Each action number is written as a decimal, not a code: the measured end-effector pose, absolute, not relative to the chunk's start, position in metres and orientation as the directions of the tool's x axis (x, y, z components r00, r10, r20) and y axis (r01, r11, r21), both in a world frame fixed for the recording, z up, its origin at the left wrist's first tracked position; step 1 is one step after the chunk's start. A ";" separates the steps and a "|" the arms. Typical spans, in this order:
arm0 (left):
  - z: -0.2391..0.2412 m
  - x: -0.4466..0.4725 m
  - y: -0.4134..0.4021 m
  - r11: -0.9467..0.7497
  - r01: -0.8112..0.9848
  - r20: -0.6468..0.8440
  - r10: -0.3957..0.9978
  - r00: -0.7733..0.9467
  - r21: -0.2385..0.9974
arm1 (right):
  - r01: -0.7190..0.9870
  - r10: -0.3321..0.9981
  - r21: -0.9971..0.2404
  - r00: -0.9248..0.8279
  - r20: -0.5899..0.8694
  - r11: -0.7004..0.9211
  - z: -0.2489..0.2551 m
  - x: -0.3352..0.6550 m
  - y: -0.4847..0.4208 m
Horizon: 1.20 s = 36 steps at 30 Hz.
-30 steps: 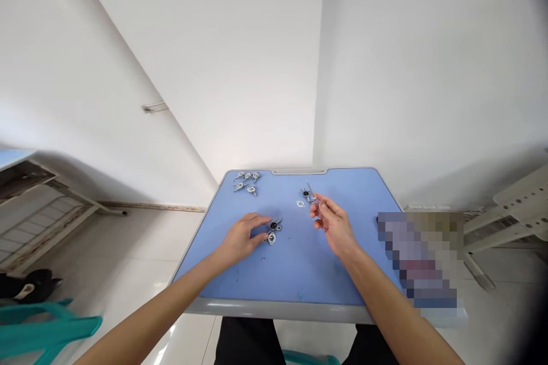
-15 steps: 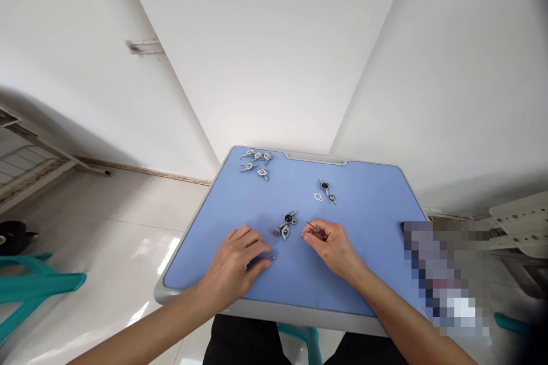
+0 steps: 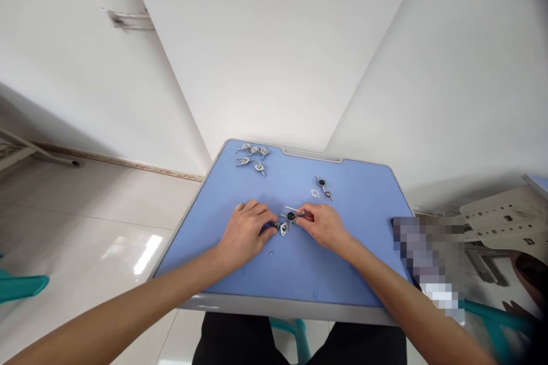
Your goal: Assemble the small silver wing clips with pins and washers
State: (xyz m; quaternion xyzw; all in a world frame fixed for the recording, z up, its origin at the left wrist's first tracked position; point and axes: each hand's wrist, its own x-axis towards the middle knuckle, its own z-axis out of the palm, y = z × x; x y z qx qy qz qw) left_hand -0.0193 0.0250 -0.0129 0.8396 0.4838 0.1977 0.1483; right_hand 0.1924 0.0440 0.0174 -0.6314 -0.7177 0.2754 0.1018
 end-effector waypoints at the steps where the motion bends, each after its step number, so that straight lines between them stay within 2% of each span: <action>1: -0.012 -0.019 0.027 -0.489 0.750 0.185 0.870 0.457 0.445 | 0.856 0.969 -0.516 -0.147 -0.201 0.023 0.017 0.195 0.040; 8: -0.005 -0.016 0.036 -0.462 0.735 0.114 0.874 0.472 0.496 | 0.873 0.987 -0.470 0.074 -0.141 -0.132 0.008 0.213 -0.006; 12: -0.005 -0.017 0.034 -0.479 0.721 0.139 0.866 0.479 0.501 | 0.928 0.990 -0.356 0.069 -0.119 -0.108 0.003 0.214 -0.028; 16: -0.002 -0.016 0.036 -0.509 0.707 0.134 0.846 0.516 0.491 | 0.955 0.990 -0.293 0.012 -0.142 -0.054 0.009 0.217 -0.031; 20: 0.003 -0.012 0.038 -0.514 0.741 0.096 0.843 0.529 0.431 | 0.995 0.997 -0.081 0.047 -0.055 -0.051 0.008 0.223 -0.031; 22: 0.003 -0.009 0.038 -0.534 0.747 0.105 0.835 0.541 0.397 | 0.999 1.000 0.035 0.016 -0.009 -0.016 0.006 0.225 -0.033; 24: 0.002 -0.008 0.037 -0.550 0.742 0.122 0.826 0.550 0.383 | 0.995 0.999 0.099 -0.033 0.024 0.030 0.007 0.225 -0.035; 26: 0.000 -0.008 0.036 -0.550 0.736 0.125 0.825 0.551 0.394 | 0.993 0.994 0.077 -0.091 0.055 0.086 0.013 0.221 -0.034; 30: -0.003 -0.011 0.036 -0.520 0.721 0.125 0.840 0.527 0.458 | 0.960 0.971 -0.148 -0.232 0.057 0.238 0.030 0.200 -0.014; 33: -0.006 -0.014 0.039 -0.506 0.693 0.140 0.846 0.514 0.514 | 0.919 0.946 -0.244 -0.324 -0.024 0.309 0.037 0.176 0.010; 36: -0.009 -0.018 0.043 -0.480 0.658 0.157 0.859 0.488 0.580 | 0.914 0.922 -0.245 -0.363 -0.133 0.325 0.035 0.160 0.029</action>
